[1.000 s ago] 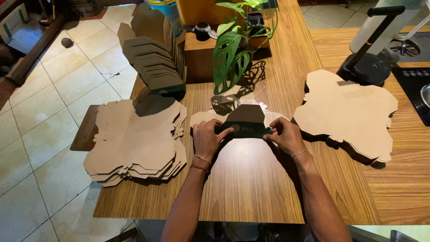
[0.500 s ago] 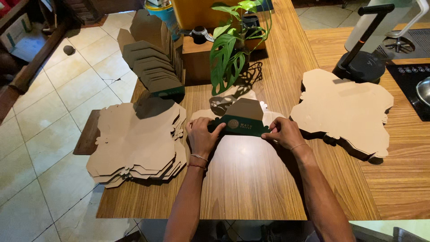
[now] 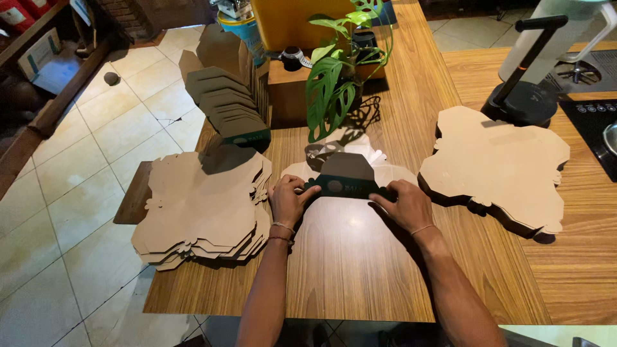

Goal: The person folds cardboard takeout boxes by hand, pressing along the pre-scored lines and tucking the side flaps to assemble them into their open containers.

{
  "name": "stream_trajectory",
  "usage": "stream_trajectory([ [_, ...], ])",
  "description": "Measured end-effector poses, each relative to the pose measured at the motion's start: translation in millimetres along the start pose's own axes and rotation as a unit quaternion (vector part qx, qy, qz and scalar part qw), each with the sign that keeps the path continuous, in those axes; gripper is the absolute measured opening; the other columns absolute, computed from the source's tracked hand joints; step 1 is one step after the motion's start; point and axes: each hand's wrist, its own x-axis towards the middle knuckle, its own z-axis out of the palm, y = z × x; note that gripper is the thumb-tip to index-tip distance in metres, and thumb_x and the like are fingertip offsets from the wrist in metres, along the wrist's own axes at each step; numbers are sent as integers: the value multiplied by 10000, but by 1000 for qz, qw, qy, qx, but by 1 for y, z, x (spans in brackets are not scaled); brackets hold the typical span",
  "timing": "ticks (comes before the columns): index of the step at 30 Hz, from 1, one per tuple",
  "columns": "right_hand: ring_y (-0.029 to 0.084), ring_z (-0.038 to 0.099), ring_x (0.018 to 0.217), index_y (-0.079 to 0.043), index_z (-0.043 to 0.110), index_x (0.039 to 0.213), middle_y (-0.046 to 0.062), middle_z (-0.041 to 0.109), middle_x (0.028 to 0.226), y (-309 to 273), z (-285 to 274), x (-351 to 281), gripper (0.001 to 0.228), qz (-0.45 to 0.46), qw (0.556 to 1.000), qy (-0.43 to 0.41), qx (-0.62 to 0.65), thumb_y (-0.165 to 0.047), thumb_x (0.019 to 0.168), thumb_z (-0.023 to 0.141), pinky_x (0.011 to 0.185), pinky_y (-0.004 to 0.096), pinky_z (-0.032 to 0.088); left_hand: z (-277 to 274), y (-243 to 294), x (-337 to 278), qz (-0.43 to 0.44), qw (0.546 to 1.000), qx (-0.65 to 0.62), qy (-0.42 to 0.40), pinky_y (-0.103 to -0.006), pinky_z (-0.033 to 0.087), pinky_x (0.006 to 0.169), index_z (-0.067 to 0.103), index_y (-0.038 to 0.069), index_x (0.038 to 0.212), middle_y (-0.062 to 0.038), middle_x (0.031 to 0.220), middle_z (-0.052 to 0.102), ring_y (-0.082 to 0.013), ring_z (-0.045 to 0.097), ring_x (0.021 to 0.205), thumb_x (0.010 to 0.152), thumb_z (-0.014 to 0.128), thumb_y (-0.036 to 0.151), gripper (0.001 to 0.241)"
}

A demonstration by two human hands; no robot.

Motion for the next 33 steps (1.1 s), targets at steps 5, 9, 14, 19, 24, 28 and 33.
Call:
stream_trajectory([
  [5,211,605,843,-220,687,805,-50,610,840,19,30,7,367,-79,974,187,-98,-567,876,786,779,355,479,6,-5,3,-32,999,-8,6,-455,460,900,734,122,709,-49,905,643,-342,662,928,709,898,528,438],
  [9,265,555,1081,-185,670,826,-23,608,1111,11,28,4,346,-111,964,228,-75,-496,868,818,908,399,411,17,-16,5,-41,999,-28,6,-459,491,833,724,104,685,-63,893,585,-369,634,903,661,927,470,419],
  [14,289,534,1144,-160,679,897,7,587,1230,2,25,6,279,-120,965,231,-25,-401,889,819,962,417,420,7,-5,6,-71,996,-55,-3,-404,527,824,713,130,846,-40,884,571,-296,655,897,596,972,464,491],
  [19,373,476,1278,-76,672,984,96,533,1321,-7,23,5,308,-132,967,218,5,-332,901,822,1043,465,408,3,3,6,-81,994,-77,-7,-404,520,889,669,164,991,-30,921,601,-277,654,962,562,988,464,613],
  [24,443,388,1414,-96,676,1114,144,446,1459,-7,29,6,356,-140,963,230,21,-338,894,816,1175,573,304,-7,15,3,-129,991,31,23,-563,328,1133,576,149,1272,-202,1462,378,-436,404,1320,512,983,526,941],
  [28,453,370,1437,-92,673,1119,148,434,1468,-7,29,5,363,-138,964,225,29,-343,899,817,1196,599,273,-16,26,0,-156,987,20,16,-599,298,1159,506,141,1367,-247,1544,294,-466,369,1367,520,984,526,1046],
  [33,425,400,1430,-127,673,1088,121,478,1449,4,37,7,390,-113,968,225,9,-433,896,819,1204,633,213,-16,24,-1,-145,989,4,11,-608,262,1175,553,115,1352,-270,1545,322,-478,362,1385,534,966,552,1015],
])
